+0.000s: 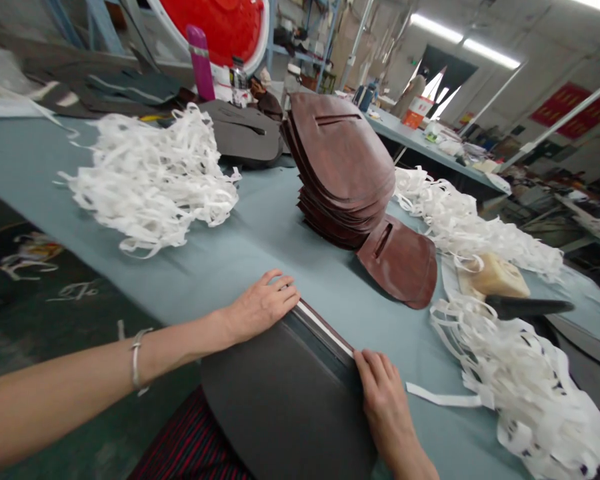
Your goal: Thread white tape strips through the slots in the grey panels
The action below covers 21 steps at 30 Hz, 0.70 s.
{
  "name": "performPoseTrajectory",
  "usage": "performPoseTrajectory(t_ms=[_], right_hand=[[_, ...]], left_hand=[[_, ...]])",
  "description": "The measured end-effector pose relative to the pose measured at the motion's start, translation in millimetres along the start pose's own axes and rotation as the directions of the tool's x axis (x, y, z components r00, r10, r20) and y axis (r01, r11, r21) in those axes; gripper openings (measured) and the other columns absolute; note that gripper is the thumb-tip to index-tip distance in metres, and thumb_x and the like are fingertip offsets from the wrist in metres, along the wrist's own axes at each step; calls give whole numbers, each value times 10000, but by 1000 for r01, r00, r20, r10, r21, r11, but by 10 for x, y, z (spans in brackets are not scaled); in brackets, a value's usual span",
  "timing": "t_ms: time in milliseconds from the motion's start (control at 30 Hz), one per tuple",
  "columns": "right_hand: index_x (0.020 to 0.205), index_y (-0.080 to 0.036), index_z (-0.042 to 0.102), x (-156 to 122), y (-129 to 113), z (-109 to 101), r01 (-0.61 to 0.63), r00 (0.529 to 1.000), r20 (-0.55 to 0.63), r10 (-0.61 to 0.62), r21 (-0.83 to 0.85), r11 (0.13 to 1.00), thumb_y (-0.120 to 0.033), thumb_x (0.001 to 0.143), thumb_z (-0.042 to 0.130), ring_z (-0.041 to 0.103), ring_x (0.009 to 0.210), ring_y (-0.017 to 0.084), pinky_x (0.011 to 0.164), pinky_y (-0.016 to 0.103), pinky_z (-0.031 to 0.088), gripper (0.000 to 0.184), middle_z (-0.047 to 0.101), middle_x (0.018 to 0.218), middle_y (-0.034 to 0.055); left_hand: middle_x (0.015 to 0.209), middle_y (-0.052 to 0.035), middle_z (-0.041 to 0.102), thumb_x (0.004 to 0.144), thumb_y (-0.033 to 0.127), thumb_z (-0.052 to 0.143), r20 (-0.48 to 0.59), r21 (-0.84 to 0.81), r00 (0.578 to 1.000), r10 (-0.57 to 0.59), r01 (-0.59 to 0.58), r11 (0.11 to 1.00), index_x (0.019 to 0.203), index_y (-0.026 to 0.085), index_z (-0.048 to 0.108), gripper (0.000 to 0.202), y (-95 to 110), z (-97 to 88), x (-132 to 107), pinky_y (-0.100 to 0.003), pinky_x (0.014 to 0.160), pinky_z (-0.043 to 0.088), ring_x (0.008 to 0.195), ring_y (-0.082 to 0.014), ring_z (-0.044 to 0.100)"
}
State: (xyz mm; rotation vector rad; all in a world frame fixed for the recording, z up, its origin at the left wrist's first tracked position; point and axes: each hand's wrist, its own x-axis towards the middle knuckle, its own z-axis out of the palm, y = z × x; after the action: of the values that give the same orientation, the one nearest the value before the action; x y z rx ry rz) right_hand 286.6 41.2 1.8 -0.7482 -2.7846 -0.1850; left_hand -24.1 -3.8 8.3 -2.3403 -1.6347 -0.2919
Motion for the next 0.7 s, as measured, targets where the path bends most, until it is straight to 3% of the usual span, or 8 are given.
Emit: performPoseTrajectory(t_ms=[133, 267, 367, 500, 600, 700], right_hand=[[1255, -142, 482, -326, 149, -57, -1, 1000, -3, 1, 47, 999, -71, 898, 341, 513, 983, 268, 799, 423, 492, 390, 566, 1094, 141], [1065, -183, 545, -207, 150, -98, -175, 985, 34, 172, 231, 957, -104, 902, 394, 550, 873, 228, 766, 399, 498, 235, 585, 944, 98], [1045, -202, 548, -123, 191, -142, -293, 954, 61, 292, 374, 880, -169, 914, 435, 571, 858, 211, 762, 373, 503, 176, 590, 916, 77], [961, -215, 603, -122, 246, -172, -347, 937, 123, 328, 449, 823, -214, 929, 449, 577, 862, 193, 773, 335, 494, 157, 593, 901, 59], [922, -206, 615, -110, 235, -149, -369, 928, 127, 350, 434, 822, -228, 936, 459, 564, 836, 179, 758, 309, 479, 158, 585, 870, 49], [827, -193, 593, -67, 191, -100, -376, 926, 106, 363, 360, 854, -235, 947, 435, 539, 796, 175, 734, 298, 459, 203, 567, 810, 41]], left_hand=[[1050, -77, 648, 925, 129, 448, -17, -43, 1000, -5, 5, 999, 1106, 156, 566, 218, 9, 3, -19, -442, 1022, 304, 1182, -246, 483], [1081, -86, 643, 929, 110, 420, 0, -129, 1000, -27, 27, 991, 1135, 166, 556, 253, 14, -14, -39, -454, 1034, 287, 1229, -254, 445], [1087, -88, 639, 926, 110, 418, 5, -175, 999, -39, 40, 984, 1141, 182, 558, 266, -7, -10, -53, -463, 1026, 289, 1236, -261, 435], [1079, -95, 622, 912, 103, 433, 12, -179, 997, -79, 80, 981, 1072, 183, 584, 235, 33, -42, 14, -478, 1003, 297, 1203, -277, 445], [1051, -95, 603, 904, 84, 416, 36, -230, 993, -116, 121, 966, 1030, 177, 585, 231, 269, -131, 170, -473, 947, 332, 1098, -266, 491], [1028, -76, 582, 898, 97, 422, 56, -369, 996, -73, 89, 925, 1055, 192, 566, 233, 689, -200, 341, -437, 908, 369, 1014, -235, 509]])
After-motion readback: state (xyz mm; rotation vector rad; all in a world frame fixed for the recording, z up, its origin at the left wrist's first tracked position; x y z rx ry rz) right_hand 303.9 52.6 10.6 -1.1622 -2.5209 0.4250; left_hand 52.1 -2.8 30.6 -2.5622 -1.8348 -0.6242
